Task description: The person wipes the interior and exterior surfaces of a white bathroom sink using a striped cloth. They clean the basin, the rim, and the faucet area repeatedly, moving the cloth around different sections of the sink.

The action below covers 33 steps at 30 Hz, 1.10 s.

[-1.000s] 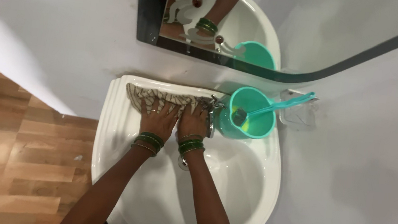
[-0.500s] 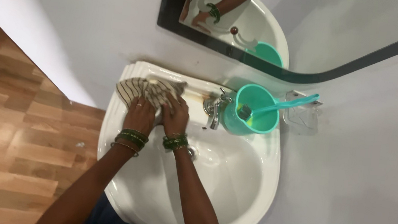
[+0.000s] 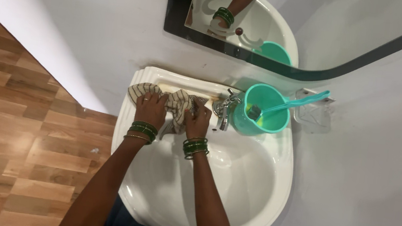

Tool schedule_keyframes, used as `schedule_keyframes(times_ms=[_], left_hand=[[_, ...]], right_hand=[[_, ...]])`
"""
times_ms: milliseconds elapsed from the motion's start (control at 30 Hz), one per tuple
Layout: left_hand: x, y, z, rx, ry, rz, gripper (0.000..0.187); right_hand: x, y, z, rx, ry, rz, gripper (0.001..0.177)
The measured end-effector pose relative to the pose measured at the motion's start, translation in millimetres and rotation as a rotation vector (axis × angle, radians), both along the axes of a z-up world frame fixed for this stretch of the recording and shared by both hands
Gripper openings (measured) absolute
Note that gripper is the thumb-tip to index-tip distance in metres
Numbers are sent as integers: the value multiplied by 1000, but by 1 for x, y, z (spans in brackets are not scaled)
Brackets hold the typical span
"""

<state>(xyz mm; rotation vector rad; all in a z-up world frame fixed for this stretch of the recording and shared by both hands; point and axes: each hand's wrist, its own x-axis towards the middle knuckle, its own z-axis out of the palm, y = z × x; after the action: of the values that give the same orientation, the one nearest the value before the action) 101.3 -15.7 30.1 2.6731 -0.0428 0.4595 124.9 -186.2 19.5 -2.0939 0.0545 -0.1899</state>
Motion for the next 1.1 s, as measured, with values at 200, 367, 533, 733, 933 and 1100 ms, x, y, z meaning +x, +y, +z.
schedule_keyframes(times_ms=[200, 367, 533, 733, 933, 1100], left_hand=[[3, 0, -10, -82, -28, 2, 36], [13, 3, -15, -212, -10, 43, 26], [19, 7, 1, -718, 122, 171, 26], [14, 14, 17, -932, 37, 142, 27], [20, 4, 5, -602, -36, 130, 27], [40, -1, -8, -253, -110, 39, 40]], right_hand=[[-3, 5, 29, -246, -183, 67, 22], [-19, 16, 45, -102, -245, -45, 19], [-14, 25, 35, -5, -25, 20, 47], [-18, 28, 29, -288, -14, 42, 28], [-11, 27, 48, -89, -253, -123, 19], [8, 29, 47, -184, -306, -131, 50]])
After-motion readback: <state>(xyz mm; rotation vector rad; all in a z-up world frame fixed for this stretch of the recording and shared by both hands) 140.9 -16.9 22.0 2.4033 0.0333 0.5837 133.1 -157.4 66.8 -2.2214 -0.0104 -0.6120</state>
